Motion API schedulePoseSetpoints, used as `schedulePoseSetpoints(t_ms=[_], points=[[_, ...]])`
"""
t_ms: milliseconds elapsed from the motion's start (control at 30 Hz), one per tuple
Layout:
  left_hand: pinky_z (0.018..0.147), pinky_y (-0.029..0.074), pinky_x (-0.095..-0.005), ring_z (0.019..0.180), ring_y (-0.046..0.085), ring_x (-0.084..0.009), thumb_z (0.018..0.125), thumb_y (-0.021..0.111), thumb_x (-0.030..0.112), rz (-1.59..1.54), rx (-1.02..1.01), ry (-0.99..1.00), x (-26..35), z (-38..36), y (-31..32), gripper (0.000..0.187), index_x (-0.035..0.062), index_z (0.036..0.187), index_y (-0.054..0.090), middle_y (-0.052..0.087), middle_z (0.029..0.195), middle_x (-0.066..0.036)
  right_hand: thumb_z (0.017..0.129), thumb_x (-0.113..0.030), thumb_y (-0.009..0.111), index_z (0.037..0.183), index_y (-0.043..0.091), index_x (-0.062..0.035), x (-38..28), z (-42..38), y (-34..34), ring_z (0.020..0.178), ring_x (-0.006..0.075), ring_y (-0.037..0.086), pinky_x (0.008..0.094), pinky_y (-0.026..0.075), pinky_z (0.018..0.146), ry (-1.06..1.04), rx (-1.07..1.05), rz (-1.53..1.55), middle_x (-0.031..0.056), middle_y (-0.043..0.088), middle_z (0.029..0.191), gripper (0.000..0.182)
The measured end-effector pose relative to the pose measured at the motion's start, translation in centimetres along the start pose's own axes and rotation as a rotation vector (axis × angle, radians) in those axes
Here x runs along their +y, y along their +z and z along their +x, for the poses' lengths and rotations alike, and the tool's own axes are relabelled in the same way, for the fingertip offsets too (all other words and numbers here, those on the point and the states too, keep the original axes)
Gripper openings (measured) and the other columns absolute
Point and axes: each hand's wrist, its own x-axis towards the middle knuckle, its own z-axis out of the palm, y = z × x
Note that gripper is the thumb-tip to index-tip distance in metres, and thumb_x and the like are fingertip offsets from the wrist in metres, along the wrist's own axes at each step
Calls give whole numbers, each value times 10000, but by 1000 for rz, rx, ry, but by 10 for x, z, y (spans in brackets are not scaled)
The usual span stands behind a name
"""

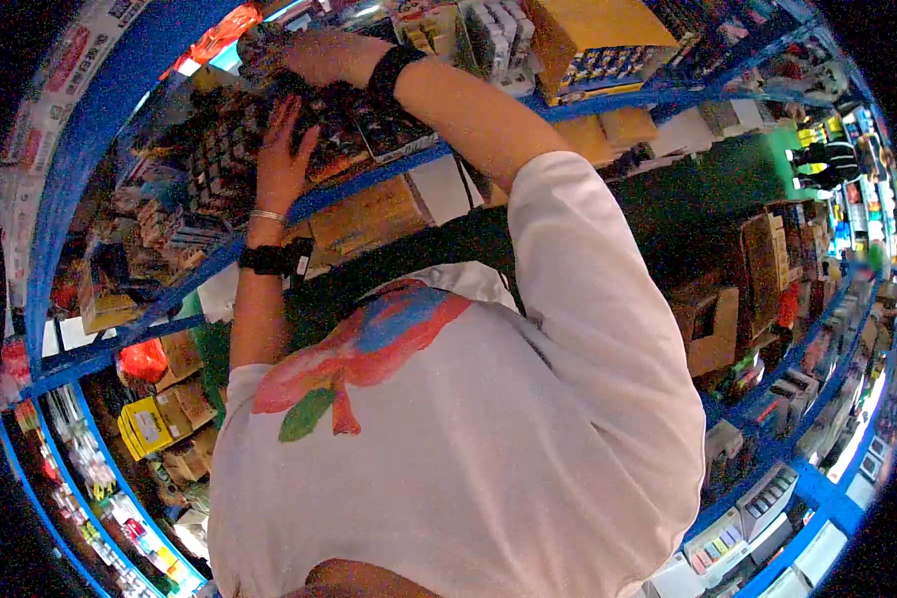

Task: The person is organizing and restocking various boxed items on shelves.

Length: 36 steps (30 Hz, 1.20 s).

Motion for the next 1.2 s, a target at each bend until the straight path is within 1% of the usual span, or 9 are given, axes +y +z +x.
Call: schedulePoseSetpoints(t_ms=[200, 300, 400, 433, 533, 633, 733, 1133, 1200], points=[[1128, 331, -456, 1433, 292, -322, 962, 537, 471, 17, 9, 6, 3, -1, -6, 616, 103, 1447, 437, 363, 1527, -131, 822, -103, 664, 1114, 627, -29, 3, 1, 11, 1026, 370, 613, 470, 509, 893, -22, 103, -66, 173, 650, 1055, 303], [1129, 330, -453, 1437, 287, -317, 961, 536, 476, 2, -4, -26, 3, -2, -4, 623, 104, 1450, 433, 357, 1530, -134, 832, -136, 679, 1092, 634, -53, 38, -1, 44, 1019, 365, 606, 469, 483, 924, -69, 341, -30, 163, 641, 1082, 277], [1125, 338, -449, 1444, 273, -306, 959, 536, 485, -6, 15, -8, -1, -3, 0, 627, 113, 1453, 432, 350, 1537, -119, 834, -178, 696, 1108, 640, -89, 48, 0, 33, 1031, 360, 600, 473, 459, 945, -50, 81, 19, 165, 642, 1060, 293], [1123, 341, -448, 1447, 268, -302, 959, 535, 488, -4, 14, -11, -1, -4, 0, 628, 117, 1455, 431, 348, 1538, -116, 823, -171, 696, 1107, 645, -120, 55, 0, 41, 1028, 355, 607, 474, 478, 903, -103, 207, 39, 174, 647, 1034, 293], [1120, 349, -448, 1452, 257, -295, 958, 534, 492, -1, 12, -16, -2, -4, 1, 628, 125, 1457, 429, 343, 1542, -111, 823, -119, 669, 1072, 641, -74, 43, -3, 25, 1017, 347, 619, 458, 509, 860, 12, -9, -47, 172, 649, 1004, 255], [1122, 349, -449, 1453, 253, -294, 957, 541, 485, -18, 4, -28, -2, -4, 0, 625, 127, 1457, 430, 338, 1543, -112, 822, -54, 631, 1034, 631, -29, -4, -10, -4, 990, 343, 635, 440, 536, 824, 1, -18, -259, 166, 655, 986, 214], [1129, 342, -447, 1453, 250, -295, 954, 552, 474, -37, 10, -35, 0, -4, -2, 621, 127, 1455, 432, 337, 1543, -115, 826, -20, 606, 1026, 619, -1, -2, -14, -2, 963, 342, 646, 436, 544, 821, -202, 156, -238, 167, 659, 957, 202], [1136, 332, -453, 1447, 260, -307, 950, 532, 520, -20, 29, 2, -8, -4, 5, 659, 116, 1458, 419, 324, 1547, -124, 865, -127, 649, 1130, 622, -31, 36, 10, 29, 981, 388, 628, 481, 521, 828, -157, -122, -154, 192, 661, 1025, 282], [1133, 336, -457, 1446, 262, -311, 950, 525, 531, -27, 17, -11, -6, -3, 3, 667, 117, 1461, 412, 317, 1550, -128, 877, -161, 653, 1177, 611, -36, 41, 5, 41, 980, 402, 625, 485, 516, 830, -162, 111, -80, 202, 661, 1044, 328]])
